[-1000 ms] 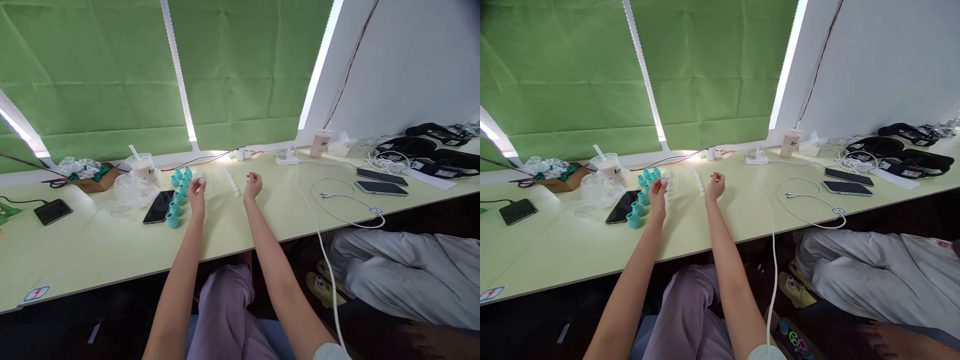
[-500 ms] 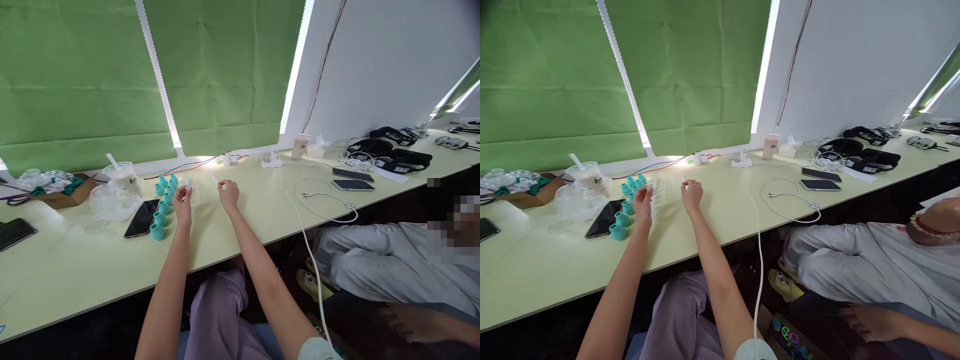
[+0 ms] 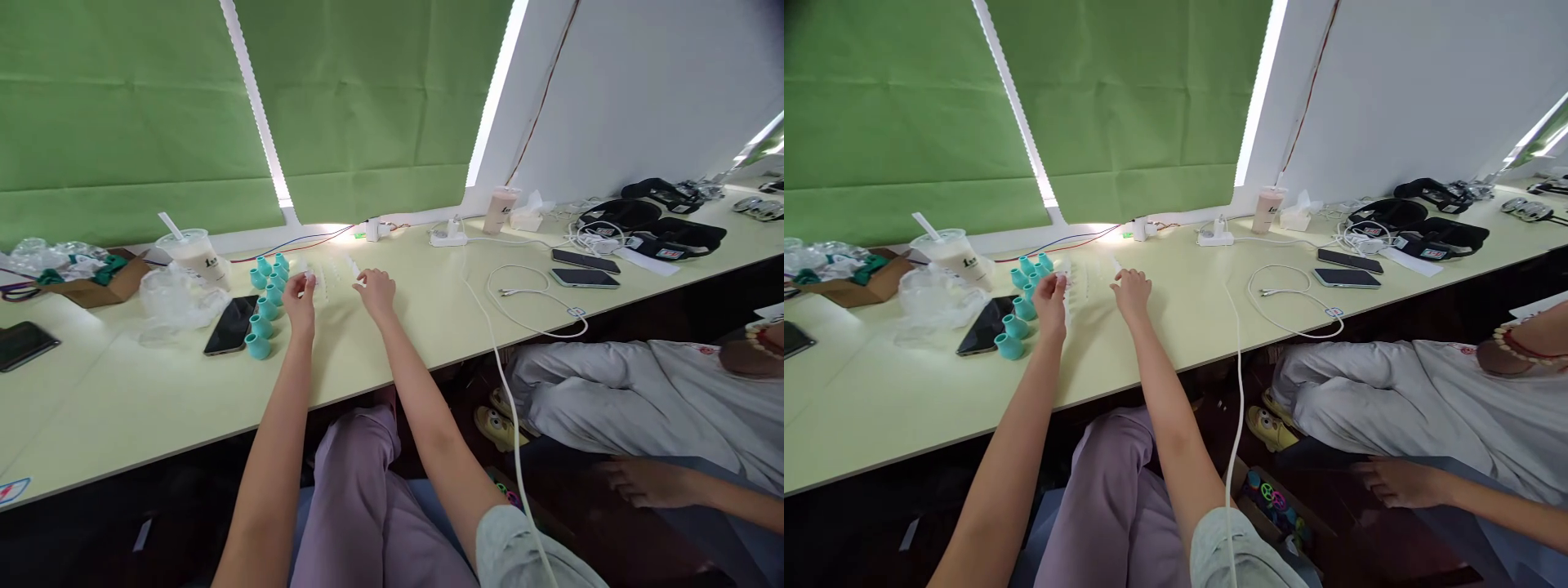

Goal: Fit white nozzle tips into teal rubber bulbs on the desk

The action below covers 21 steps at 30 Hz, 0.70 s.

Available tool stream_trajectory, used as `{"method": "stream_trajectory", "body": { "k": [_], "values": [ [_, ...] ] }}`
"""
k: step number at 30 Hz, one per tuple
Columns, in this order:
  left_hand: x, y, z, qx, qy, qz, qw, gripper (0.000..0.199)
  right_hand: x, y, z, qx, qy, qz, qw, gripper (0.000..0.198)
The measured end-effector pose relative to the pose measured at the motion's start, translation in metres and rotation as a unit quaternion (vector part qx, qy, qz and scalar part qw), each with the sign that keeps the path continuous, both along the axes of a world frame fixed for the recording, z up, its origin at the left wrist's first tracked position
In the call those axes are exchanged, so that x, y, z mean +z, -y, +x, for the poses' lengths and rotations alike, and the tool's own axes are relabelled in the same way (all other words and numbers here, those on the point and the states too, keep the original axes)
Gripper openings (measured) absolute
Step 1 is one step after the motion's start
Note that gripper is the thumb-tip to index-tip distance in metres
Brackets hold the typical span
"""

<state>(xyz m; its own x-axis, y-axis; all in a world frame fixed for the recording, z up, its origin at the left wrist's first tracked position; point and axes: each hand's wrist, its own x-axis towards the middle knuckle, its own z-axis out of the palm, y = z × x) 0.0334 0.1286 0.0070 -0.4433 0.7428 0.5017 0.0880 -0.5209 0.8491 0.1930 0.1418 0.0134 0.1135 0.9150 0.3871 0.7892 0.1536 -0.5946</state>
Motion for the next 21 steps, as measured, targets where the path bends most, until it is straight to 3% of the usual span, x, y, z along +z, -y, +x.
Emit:
{"method": "stream_trajectory", "body": {
  "k": [3,8,15,21],
  "values": [
    [-0.004,-0.005,-0.002,0.003,-0.014,0.007,1.000,0.038,0.002,-0.002,0.024,0.020,-0.093,-0.103,0.990,0.020],
    [-0.003,-0.004,0.002,0.013,-0.023,-0.013,1.000,0.038,-0.004,-0.006,0.035,0.002,-0.075,-0.118,0.990,0.027],
    [0.005,0.008,0.012,-0.026,-0.062,-0.010,0.998,0.028,-0.016,-0.016,0.025,0.002,-0.014,-0.123,0.992,0.016],
    [0.004,0.013,0.018,-0.070,-0.106,-0.018,0.992,0.023,-0.009,-0.007,0.023,0.033,-0.008,-0.097,0.995,0.011]
  ]
}}
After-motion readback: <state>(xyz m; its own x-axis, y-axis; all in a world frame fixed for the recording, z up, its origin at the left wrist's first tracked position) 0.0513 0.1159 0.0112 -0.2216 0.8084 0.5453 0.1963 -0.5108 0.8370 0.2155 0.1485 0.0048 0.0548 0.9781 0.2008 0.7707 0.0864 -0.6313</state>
